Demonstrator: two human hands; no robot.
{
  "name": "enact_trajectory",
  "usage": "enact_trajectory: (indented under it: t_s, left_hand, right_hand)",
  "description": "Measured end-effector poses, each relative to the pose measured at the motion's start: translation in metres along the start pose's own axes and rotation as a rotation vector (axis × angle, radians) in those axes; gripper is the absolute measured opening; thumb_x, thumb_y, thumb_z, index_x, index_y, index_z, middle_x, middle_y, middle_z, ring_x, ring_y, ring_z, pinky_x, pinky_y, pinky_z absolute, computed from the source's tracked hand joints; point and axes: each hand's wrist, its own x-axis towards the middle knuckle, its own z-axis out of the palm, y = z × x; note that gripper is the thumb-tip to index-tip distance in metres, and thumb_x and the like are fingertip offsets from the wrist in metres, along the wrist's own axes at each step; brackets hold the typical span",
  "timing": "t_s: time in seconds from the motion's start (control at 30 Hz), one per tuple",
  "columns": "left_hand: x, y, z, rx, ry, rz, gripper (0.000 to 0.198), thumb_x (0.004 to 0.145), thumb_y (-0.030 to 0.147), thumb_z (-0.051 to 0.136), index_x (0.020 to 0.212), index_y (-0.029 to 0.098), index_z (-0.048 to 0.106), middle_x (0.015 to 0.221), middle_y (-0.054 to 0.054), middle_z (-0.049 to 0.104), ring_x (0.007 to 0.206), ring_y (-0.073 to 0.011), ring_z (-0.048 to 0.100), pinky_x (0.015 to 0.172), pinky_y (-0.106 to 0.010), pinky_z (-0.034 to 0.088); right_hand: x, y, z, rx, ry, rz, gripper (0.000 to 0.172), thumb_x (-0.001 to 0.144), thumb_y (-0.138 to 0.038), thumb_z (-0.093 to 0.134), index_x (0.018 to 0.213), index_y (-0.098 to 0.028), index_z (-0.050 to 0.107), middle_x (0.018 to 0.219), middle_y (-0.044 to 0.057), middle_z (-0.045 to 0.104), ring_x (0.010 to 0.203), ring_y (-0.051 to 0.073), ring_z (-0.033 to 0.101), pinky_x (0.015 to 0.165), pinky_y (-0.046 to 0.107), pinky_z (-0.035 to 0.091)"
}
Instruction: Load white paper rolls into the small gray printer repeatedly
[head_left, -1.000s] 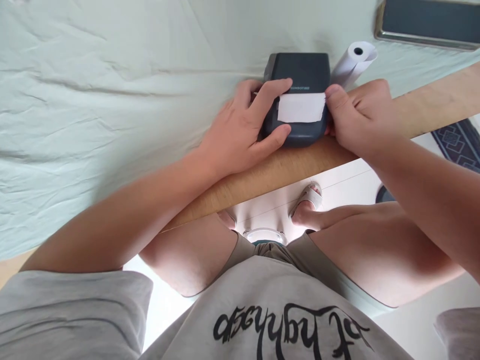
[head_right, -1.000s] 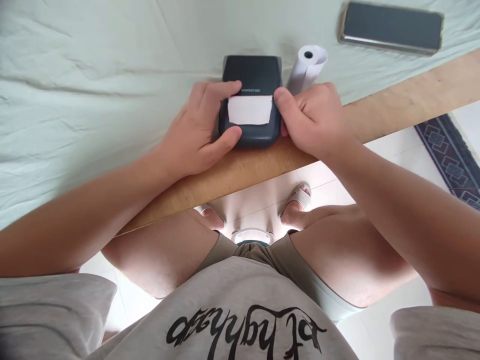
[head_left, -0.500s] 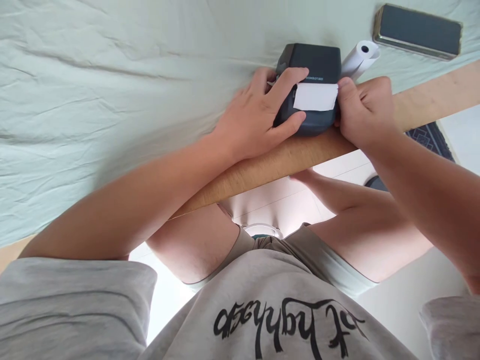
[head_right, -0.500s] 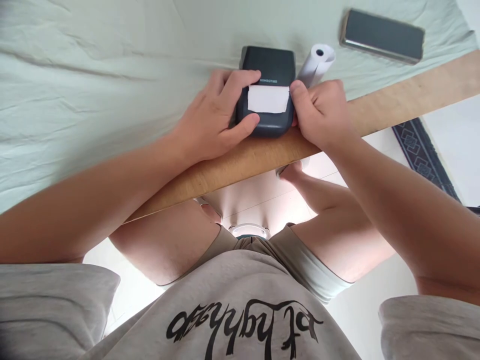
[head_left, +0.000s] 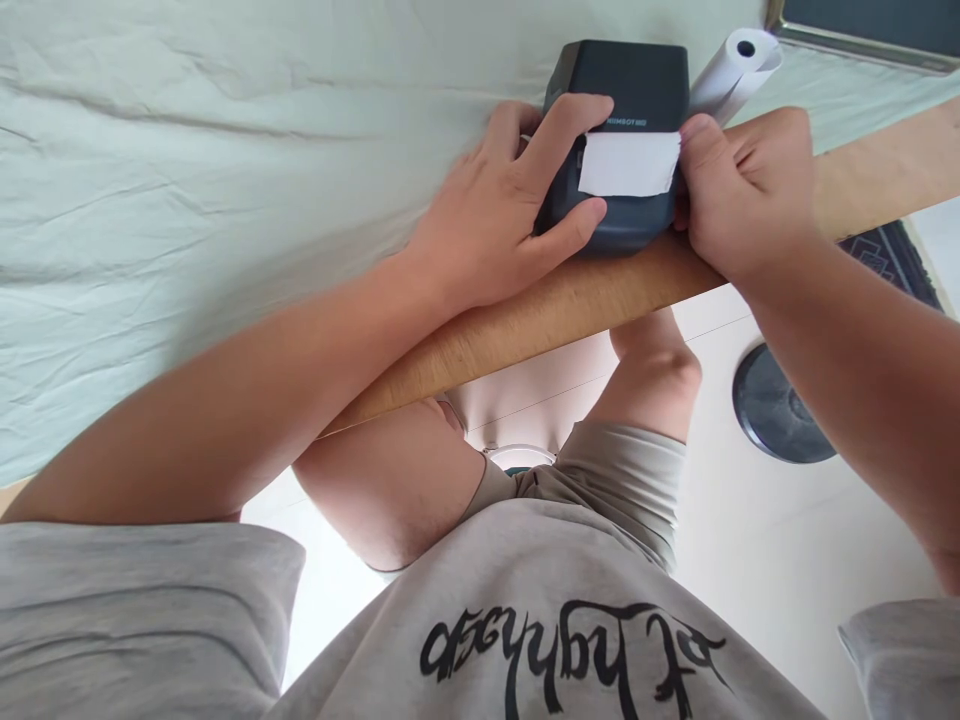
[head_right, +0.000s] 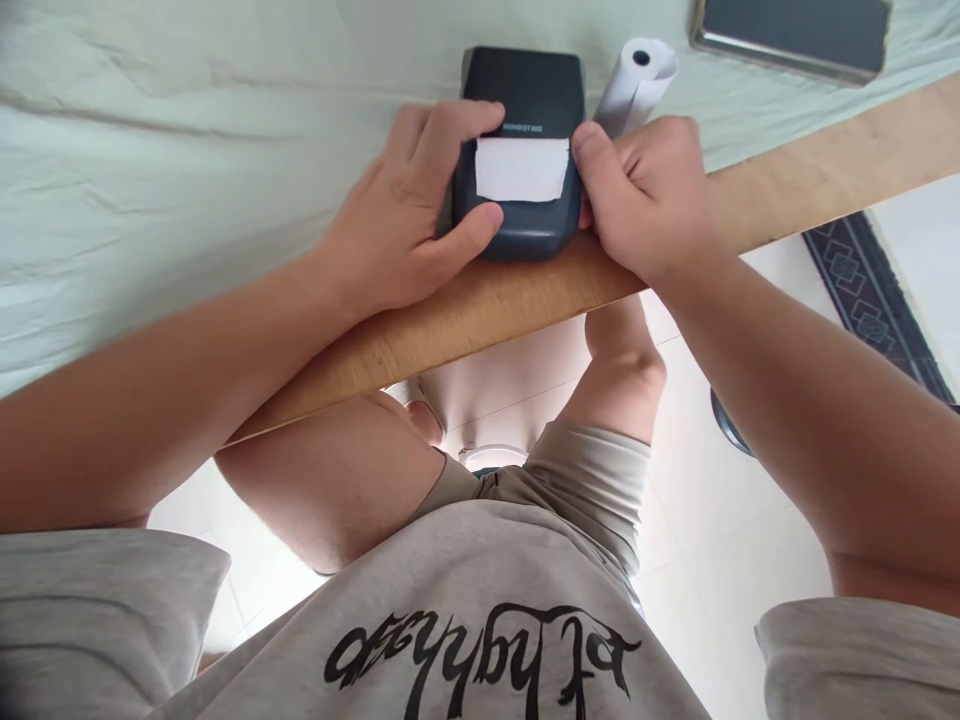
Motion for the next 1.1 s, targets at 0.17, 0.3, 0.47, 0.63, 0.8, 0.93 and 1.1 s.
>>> enact_trajectory:
  t_s: [0.17, 0.3, 0.47, 0.63, 0.8, 0.93, 1.1]
  left_hand:
    - [-0.004, 0.000, 0.002, 0.019, 0.062, 0.066, 0.085, 0.114, 0.058, 0.065, 0.193, 0.031, 0.044, 0.183, -0.014, 0.056, 0.174, -0.0440, 0.049, 0.146, -0.063, 0.047]
    - [-0.008, 0.005, -0.001, 0.041, 0.046, 0.058, 0.087, 0.114, 0.052, 0.064, 0.193, 0.023, 0.042, 0.183, -0.018, 0.056, 0.173, -0.0450, 0.051, 0.146, -0.061, 0.046]
    - [-0.008, 0.009, -0.005, 0.055, 0.046, 0.091, 0.085, 0.119, 0.057, 0.057, 0.191, 0.014, 0.040, 0.188, -0.019, 0.054, 0.176, -0.0413, 0.050, 0.150, -0.056, 0.041]
    - [-0.012, 0.007, -0.004, 0.066, 0.056, 0.094, 0.080, 0.121, 0.056, 0.054, 0.188, 0.015, 0.042, 0.186, -0.019, 0.056, 0.173, -0.0389, 0.054, 0.149, -0.054, 0.041]
    - [-0.002, -0.014, 0.001, 0.127, 0.032, 0.230, 0.088, 0.120, 0.064, 0.045, 0.190, 0.014, 0.031, 0.193, -0.018, 0.047, 0.173, -0.0384, 0.050, 0.150, -0.061, 0.038]
    - [0.004, -0.030, 0.007, 0.155, 0.056, 0.341, 0.094, 0.118, 0.073, 0.027, 0.190, 0.013, 0.025, 0.193, -0.016, 0.044, 0.171, -0.0365, 0.051, 0.145, -0.062, 0.039]
    - [0.007, -0.035, 0.008, 0.195, 0.075, 0.352, 0.097, 0.115, 0.076, 0.016, 0.190, 0.015, 0.024, 0.193, -0.014, 0.044, 0.172, -0.0352, 0.050, 0.145, -0.060, 0.038]
  right_hand:
    - [-0.001, 0.002, -0.001, 0.074, -0.001, -0.059, 0.083, 0.120, -0.070, 0.056, 0.052, -0.022, 0.046, 0.053, 0.004, 0.047, 0.053, 0.008, 0.040, 0.066, 0.038, 0.039]
    - [0.000, 0.001, -0.001, 0.120, -0.015, -0.095, 0.085, 0.120, -0.072, 0.057, 0.053, -0.022, 0.045, 0.052, 0.004, 0.046, 0.051, 0.008, 0.038, 0.066, 0.037, 0.041]
    - [0.002, 0.000, 0.000, 0.142, -0.008, -0.117, 0.081, 0.123, -0.065, 0.058, 0.055, -0.022, 0.048, 0.052, 0.003, 0.047, 0.051, 0.008, 0.039, 0.067, 0.036, 0.043]
    - [0.002, 0.000, 0.000, 0.148, -0.026, -0.114, 0.078, 0.125, -0.049, 0.060, 0.053, -0.022, 0.047, 0.051, 0.002, 0.045, 0.050, 0.007, 0.040, 0.069, 0.035, 0.045]
    - [-0.001, -0.007, -0.001, 0.141, 0.000, -0.108, 0.073, 0.125, -0.036, 0.059, 0.054, -0.021, 0.047, 0.051, 0.001, 0.044, 0.050, 0.006, 0.037, 0.067, 0.034, 0.042]
    - [-0.003, -0.016, 0.000, 0.126, 0.052, -0.089, 0.070, 0.123, -0.024, 0.059, 0.054, -0.020, 0.048, 0.049, 0.000, 0.043, 0.049, 0.005, 0.035, 0.063, 0.032, 0.037]
    - [-0.005, -0.025, 0.002, 0.131, 0.089, -0.045, 0.066, 0.121, -0.018, 0.061, 0.056, -0.019, 0.051, 0.049, -0.002, 0.043, 0.049, 0.004, 0.034, 0.061, 0.033, 0.031]
